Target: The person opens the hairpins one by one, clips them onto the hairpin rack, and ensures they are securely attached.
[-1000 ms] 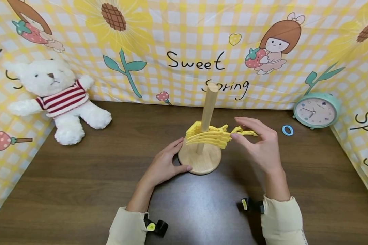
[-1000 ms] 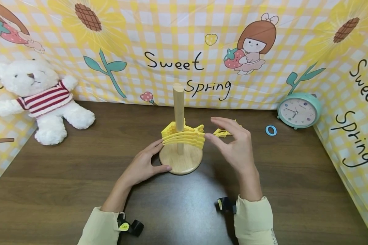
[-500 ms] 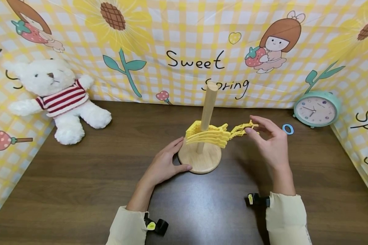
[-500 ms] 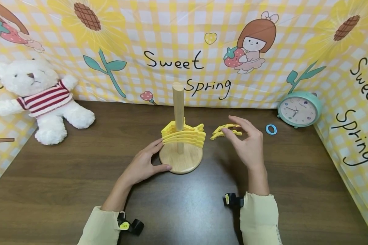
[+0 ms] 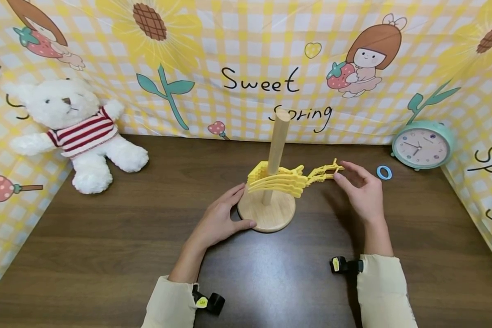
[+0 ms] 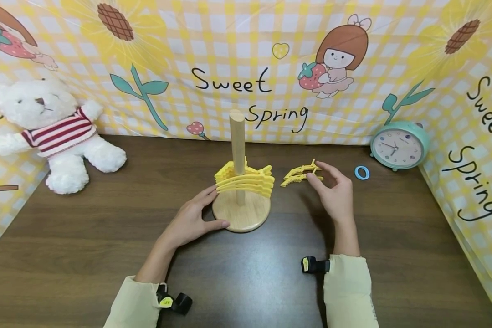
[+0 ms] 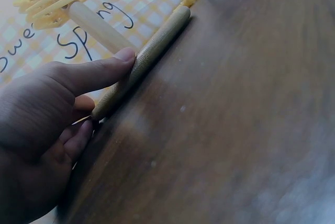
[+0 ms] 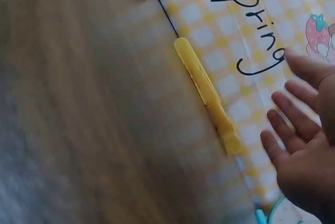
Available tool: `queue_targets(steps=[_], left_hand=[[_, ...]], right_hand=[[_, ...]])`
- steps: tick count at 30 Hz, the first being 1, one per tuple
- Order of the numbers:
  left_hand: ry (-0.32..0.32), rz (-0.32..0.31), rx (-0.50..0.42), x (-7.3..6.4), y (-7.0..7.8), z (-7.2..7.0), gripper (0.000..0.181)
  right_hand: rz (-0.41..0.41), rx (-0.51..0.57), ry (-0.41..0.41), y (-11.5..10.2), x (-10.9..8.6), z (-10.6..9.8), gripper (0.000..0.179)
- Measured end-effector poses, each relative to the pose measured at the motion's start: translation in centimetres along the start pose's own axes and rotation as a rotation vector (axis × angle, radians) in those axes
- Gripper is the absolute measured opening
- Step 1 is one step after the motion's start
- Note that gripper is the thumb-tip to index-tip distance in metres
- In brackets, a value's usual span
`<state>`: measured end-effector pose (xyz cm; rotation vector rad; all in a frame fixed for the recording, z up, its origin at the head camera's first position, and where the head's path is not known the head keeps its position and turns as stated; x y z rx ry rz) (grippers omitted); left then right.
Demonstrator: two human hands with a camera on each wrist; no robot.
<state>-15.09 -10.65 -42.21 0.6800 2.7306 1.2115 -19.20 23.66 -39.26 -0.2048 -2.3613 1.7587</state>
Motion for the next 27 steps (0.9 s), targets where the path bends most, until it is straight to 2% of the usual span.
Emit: queue_targets(steps=[3,6,11,15,21,27], left_hand=[[-0.005,0.004,0.006,0.0,-0.1,0.2,0.094],[-0.003,0.004,0.004,0.0,-0.2,0.2,0.094],[0.006,0.003,0.002,0.0,-0.2,0.1,0.093],[0.006,0.001,0.002,-0.1,-0.1,0.0,0.093],[0.003,0.000,0.003,0.0,-0.1,0.0,0.093],[0.003,-0.005,-0.001,0.0,-0.1,0.0,0.094]], right_hand=[[0.102,-0.007,0.001,0.9,0.1,-0.3,0.049],[0.155,-0.014,-0.015,1.3,0.2,-0.4,0.053],[0.186,-0.072,-0.141,1.6,0.4,-0.2,0.061],[0.154,-0.209,-0.191,1.9,0.4,-0.2,0.059],[0.078,-0.454,-0.144,1.9,0.4,-0.4,0.049],[0.044,-0.538,-0.133,1.8,0.4,-0.4,0.043]])
Point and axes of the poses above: each hand's wrist, its own x-axis towards the middle knuckle, its own z-axis out of the palm, y = z × x, the point moved 3 cm from there along x, towards the middle knuckle, and after that the axes turned 7 degrees about z, right-handed, at the moved point
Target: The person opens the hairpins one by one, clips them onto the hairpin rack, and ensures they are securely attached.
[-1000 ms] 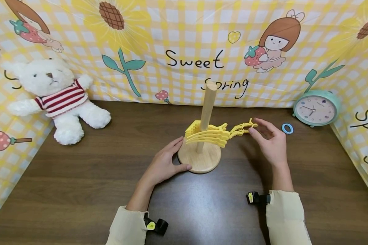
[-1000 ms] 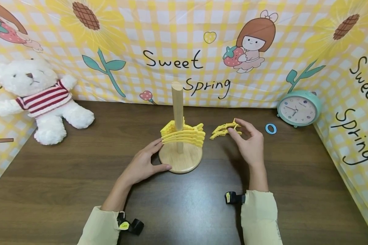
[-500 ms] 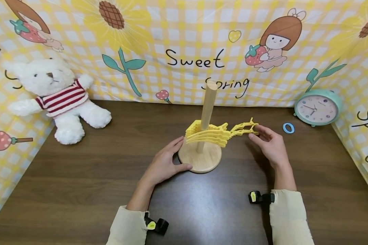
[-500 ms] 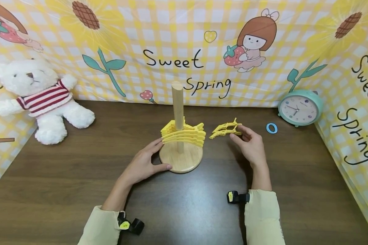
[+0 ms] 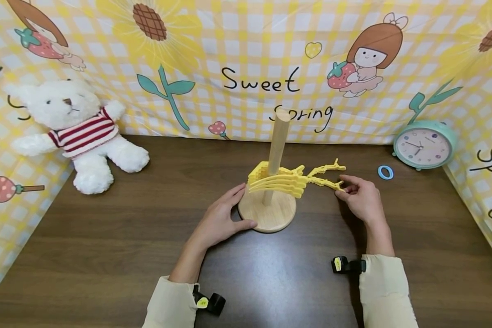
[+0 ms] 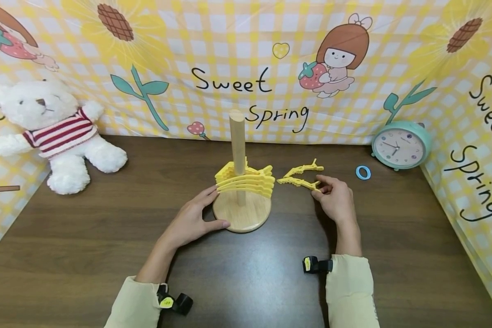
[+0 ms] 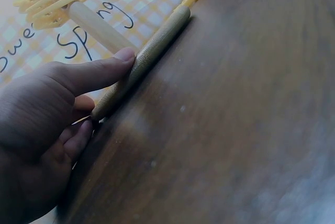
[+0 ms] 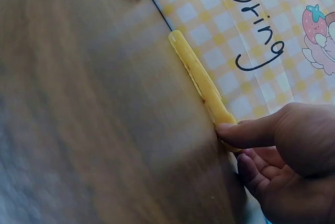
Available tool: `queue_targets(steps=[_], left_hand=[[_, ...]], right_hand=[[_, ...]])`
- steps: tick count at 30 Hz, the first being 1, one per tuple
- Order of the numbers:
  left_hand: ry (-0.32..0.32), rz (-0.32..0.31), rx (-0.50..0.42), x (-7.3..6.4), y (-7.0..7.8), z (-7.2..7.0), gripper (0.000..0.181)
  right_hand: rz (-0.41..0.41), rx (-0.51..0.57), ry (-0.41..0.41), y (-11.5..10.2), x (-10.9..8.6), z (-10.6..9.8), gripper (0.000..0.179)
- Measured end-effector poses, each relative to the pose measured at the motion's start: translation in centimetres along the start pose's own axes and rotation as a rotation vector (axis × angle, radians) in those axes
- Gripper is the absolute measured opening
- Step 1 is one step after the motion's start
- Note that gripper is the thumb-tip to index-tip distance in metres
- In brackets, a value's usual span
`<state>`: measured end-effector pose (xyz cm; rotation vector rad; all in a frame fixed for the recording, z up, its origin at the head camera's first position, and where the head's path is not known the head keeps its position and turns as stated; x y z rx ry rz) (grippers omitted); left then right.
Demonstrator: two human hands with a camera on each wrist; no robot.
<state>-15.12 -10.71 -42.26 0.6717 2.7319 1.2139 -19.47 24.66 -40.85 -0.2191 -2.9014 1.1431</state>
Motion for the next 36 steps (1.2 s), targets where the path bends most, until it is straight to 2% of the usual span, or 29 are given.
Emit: queue_targets(steps=[13,19,22,27,36], left_hand=[[0.004,0.003,-0.003,0.0,0.2,-0.1,0.095],[-0.001,0.000,0.001,0.1,0.1,-0.1,0.094],[-0.002,-0.003,0.002,0.1,0.1,-0.1,0.094],[-0.002,0.011,0.005,0.2,0.1,-0.1,0.093],[-0.004,-0.002,0.001,-0.1,-0.1,-0.1,0.093]], right_hand=[[-0.012,0.011,-0.028,-0.1,0.0,-0.1,0.040],[-0.020,0.068,-0.031,-0.4,-0.1,-0.1,0.041],[-0.052,0.117,0.006,-0.8,-0.2,-0.3,0.040],[-0.108,0.234,0.114,-1.8,-0.4,-0.7,0.037],[-0.139,0.513,0.167,-2.9,-0.9,-0.8,0.035]])
Point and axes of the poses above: each hand's wrist, its own x-axis towards the middle knuckle, its own z-axis out of the palm, y = z × x, the point moved 3 cm from there along x, towards the middle knuckle, and after that the axes turned 7 degrees about z, right-handed, at the moved point
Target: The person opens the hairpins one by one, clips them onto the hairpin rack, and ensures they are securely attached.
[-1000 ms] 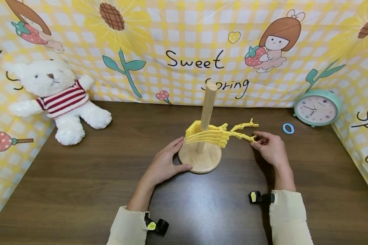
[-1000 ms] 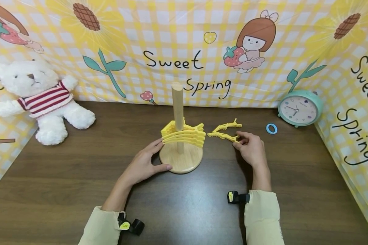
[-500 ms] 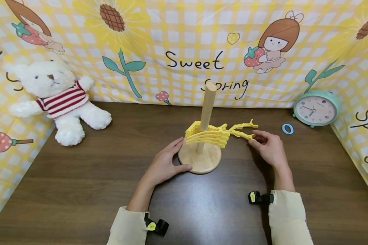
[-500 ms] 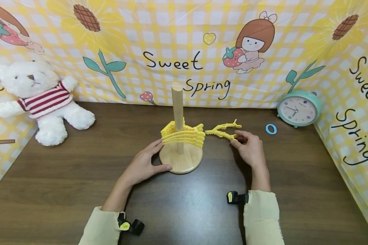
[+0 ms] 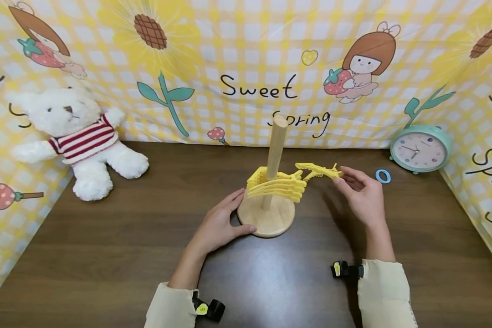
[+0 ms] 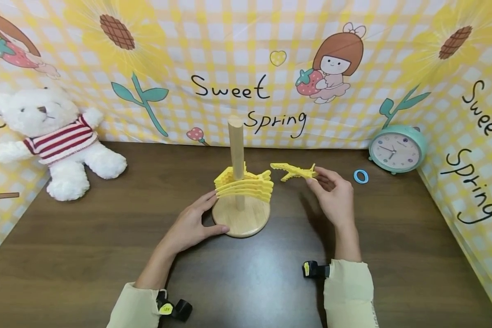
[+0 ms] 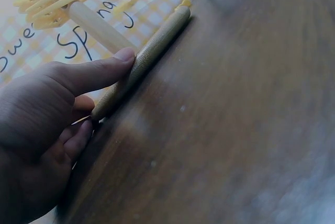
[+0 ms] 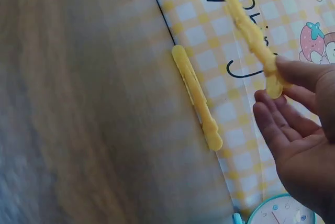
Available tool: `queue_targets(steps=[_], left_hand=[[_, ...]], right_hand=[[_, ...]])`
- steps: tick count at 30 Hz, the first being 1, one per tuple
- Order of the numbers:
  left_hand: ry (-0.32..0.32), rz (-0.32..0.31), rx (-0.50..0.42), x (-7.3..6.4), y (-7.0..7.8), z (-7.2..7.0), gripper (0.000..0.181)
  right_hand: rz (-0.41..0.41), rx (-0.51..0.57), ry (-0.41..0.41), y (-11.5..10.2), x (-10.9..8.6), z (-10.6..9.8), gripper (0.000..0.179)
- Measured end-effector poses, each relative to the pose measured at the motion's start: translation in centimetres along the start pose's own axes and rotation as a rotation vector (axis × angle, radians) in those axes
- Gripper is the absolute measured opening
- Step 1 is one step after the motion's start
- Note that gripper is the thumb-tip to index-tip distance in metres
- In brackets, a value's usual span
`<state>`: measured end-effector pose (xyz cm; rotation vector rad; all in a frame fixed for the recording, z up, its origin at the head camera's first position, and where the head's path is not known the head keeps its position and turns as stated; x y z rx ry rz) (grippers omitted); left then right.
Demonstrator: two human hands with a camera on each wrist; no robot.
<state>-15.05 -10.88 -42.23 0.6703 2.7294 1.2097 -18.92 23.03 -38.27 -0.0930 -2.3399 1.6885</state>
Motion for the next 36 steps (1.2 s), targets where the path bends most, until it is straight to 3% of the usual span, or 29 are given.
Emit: queue_targets(steps=[5,13,25,36], left_hand=[[0.004,0.002,-0.003,0.1,0.0,0.2,0.093],[0.008,0.004,-0.001,0.1,0.0,0.2,0.094],[0.008,0.004,-0.007,0.0,-0.1,0.2,0.093],[0.015,0.022,0.005,0.0,0.1,0.1,0.094]], right_hand=[[-0.047,0.097,0.034,-0.7,0.0,0.1,0.032],[-0.137,0.135,0.098,-2.4,-0.2,-0.3,0.029],[-0.216,0.210,0.052,-4.8,-0.7,-0.3,0.028],[-0.308,0.211,0.034,-6.7,-1.6,0.4,0.023]])
Point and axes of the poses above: each hand's wrist, its own x-axis towards the middle knuckle, its own z-axis out of the palm, y = z × x, the point moved 3 cm from there along x, towards the middle knuckle, and after that the axes turned 7 degrees about z, right-handed, at the moved point
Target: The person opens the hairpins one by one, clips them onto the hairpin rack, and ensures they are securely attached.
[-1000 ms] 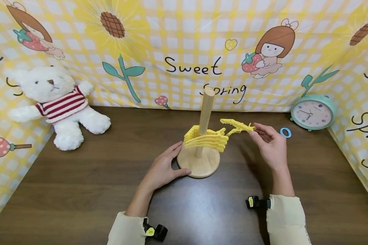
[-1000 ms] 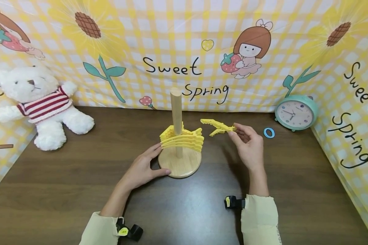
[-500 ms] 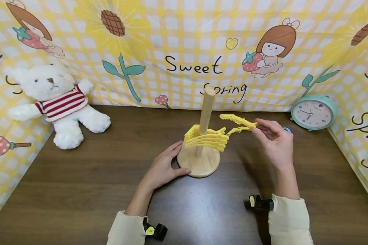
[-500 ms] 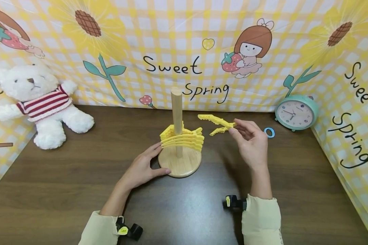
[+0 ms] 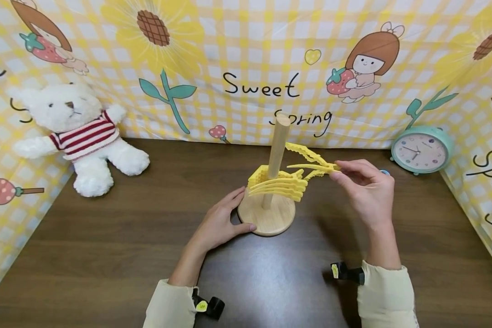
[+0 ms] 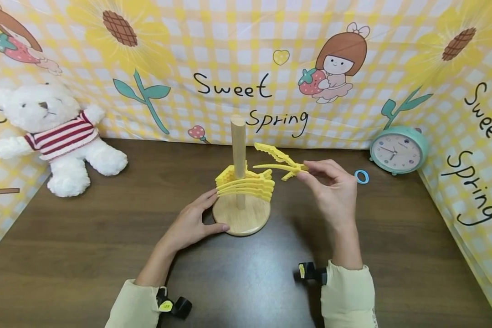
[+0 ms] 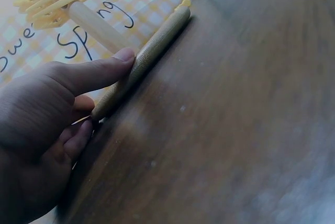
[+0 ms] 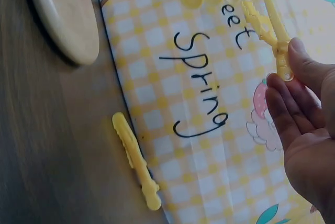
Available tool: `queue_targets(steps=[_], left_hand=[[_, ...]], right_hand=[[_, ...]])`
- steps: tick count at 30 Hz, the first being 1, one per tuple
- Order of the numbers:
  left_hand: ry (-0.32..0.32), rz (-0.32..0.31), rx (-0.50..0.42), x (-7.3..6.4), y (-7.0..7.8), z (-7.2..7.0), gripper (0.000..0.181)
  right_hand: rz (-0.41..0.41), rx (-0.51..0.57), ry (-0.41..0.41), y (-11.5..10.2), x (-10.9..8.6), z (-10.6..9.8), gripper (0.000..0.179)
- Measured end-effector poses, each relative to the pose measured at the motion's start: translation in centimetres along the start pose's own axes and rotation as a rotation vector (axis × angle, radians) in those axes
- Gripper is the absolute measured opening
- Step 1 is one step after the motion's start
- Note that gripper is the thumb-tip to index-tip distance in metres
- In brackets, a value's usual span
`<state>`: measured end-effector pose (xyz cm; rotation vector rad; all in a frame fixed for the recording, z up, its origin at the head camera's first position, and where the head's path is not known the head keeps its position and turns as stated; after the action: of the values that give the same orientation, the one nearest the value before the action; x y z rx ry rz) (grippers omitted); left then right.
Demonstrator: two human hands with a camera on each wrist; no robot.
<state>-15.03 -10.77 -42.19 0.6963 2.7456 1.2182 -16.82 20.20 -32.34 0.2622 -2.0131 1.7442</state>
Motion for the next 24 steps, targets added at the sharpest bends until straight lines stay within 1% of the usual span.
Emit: queue_targets(steps=[4,6,14,20,24], left_hand=[[0.004,0.002,0.002,0.0,-0.1,0.0,0.094],[0.006,0.000,0.000,0.1,-0.1,0.0,0.095],[0.000,-0.006,0.005,0.1,-0.1,-0.1,0.095],[-0.003,-0.001,0.009,0.1,0.1,-0.1,0.094],[-0.004,0.001,0.009,0.1,0.1,-0.1,0.094]], right_hand=[[-0.063,0.008,-0.028,-0.6,0.0,0.6,0.024],[-0.090,-0.017,-0.040,-0.8,-0.1,0.9,0.024],[-0.159,-0.073,-0.066,-1.7,-0.4,2.1,0.024],[-0.214,-0.074,-0.126,-2.5,-0.9,3.6,0.024],[-0.223,-0.068,-0.146,-2.6,-1.0,4.2,0.024]])
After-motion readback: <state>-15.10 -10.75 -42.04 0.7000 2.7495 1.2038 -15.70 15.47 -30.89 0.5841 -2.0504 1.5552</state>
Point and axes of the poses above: each hand's wrist, its own x-axis towards the middle knuckle, its own z-axis out of the palm, y = z × x, the point moved 3 cm from there along x, towards the middle knuckle, and after that the axes turned 7 degrees about z, right-handed, at the moved point
